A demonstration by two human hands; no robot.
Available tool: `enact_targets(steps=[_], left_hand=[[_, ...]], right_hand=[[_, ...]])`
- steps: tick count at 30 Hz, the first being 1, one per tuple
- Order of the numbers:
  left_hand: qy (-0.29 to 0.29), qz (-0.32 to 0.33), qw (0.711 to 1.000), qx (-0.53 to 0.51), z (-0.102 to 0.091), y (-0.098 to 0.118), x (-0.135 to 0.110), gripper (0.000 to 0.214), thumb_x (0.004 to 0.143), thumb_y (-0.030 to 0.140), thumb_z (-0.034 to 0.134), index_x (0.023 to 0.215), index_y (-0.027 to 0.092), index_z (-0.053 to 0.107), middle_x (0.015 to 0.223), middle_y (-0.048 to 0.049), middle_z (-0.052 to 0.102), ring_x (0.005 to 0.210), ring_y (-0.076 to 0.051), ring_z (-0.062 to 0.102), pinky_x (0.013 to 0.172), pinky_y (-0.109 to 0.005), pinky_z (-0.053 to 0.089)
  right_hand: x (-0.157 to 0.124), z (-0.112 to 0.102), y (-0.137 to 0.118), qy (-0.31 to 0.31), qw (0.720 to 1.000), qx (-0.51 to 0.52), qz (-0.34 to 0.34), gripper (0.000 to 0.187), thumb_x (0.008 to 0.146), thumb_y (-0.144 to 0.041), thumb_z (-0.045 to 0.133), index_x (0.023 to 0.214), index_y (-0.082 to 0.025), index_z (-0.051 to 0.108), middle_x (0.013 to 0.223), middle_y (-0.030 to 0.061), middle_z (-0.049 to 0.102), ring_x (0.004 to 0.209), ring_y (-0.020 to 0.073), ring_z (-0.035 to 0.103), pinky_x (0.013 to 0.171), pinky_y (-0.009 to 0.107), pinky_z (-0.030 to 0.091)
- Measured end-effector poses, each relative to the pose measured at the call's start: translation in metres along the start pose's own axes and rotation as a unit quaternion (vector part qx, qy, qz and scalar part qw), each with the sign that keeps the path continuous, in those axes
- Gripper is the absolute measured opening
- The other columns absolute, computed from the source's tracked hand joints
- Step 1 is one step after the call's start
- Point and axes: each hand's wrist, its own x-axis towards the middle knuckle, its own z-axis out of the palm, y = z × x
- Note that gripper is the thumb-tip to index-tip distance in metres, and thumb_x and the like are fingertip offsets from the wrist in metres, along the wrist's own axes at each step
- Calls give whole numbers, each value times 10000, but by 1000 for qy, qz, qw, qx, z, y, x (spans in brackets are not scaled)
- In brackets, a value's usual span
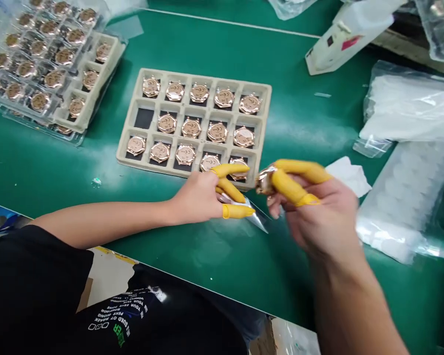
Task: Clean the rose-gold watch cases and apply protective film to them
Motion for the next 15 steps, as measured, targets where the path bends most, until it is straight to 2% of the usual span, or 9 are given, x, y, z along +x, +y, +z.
enact_targets(steps=[2,3,5,6,8,10,12,13,15], left_hand=[[-38,0,999,27,-1,1,0,587,862,323,830,1401,163,662,1025,-39,846,992,-177,803,1004,-308,616],[-54,5,998,43,-2,1,0,501,882,325,809,1339,154,693,1049,-49,846,1023,-191,805,1014,-316,615],[-73,21,995,63,-2,0,0,300,909,315,770,1153,144,741,1070,-67,847,1048,-214,805,988,-323,623],[-76,31,994,73,-3,-1,0,225,907,302,764,1070,147,742,1076,-72,847,1050,-225,806,965,-326,626],[-74,48,992,94,-3,-4,0,140,894,270,759,964,155,722,1068,-80,847,1031,-240,806,913,-336,624],[-66,61,988,124,-4,-7,1,133,882,271,756,911,153,701,1027,-97,843,982,-262,805,853,-358,614],[-66,75,984,150,-4,-9,2,157,889,299,731,863,152,684,982,-112,836,929,-284,800,802,-379,595],[-68,82,982,155,-5,-9,2,167,894,308,720,849,153,675,969,-115,833,916,-289,798,787,-383,586],[-74,93,982,150,-5,-9,3,175,911,325,705,872,157,673,979,-107,837,930,-288,799,788,-379,577]], right_hand=[[8,20,-20,-7,997,-39,-59,327,611,-359,1000,871,-282,817,726,-7,734,476,114,585,381,256,406],[15,39,-29,-37,993,-75,-81,275,668,-323,957,892,-267,808,757,-5,738,507,107,594,422,256,428],[35,89,-40,-110,970,-172,-135,202,744,-250,888,914,-206,787,784,15,737,598,113,636,523,262,483],[48,117,-42,-146,954,-220,-142,200,796,-225,851,978,-178,785,795,31,740,657,134,662,597,290,526],[78,170,-39,-189,932,-270,-150,210,857,-218,812,1049,-143,772,758,40,725,669,149,651,664,325,536],[107,206,-31,-233,897,-320,-194,183,870,-234,818,1019,-138,774,773,49,723,767,186,681,768,363,552],[130,215,-22,-241,858,-372,-262,173,818,-246,872,940,-170,776,811,67,731,867,249,704,831,413,561],[138,211,-18,-227,845,-383,-296,166,810,-259,882,911,-186,772,836,80,735,909,276,708,846,433,563],[148,190,-10,-179,837,-384,-347,155,835,-305,865,863,-197,757,873,106,733,966,305,708,851,452,563]])
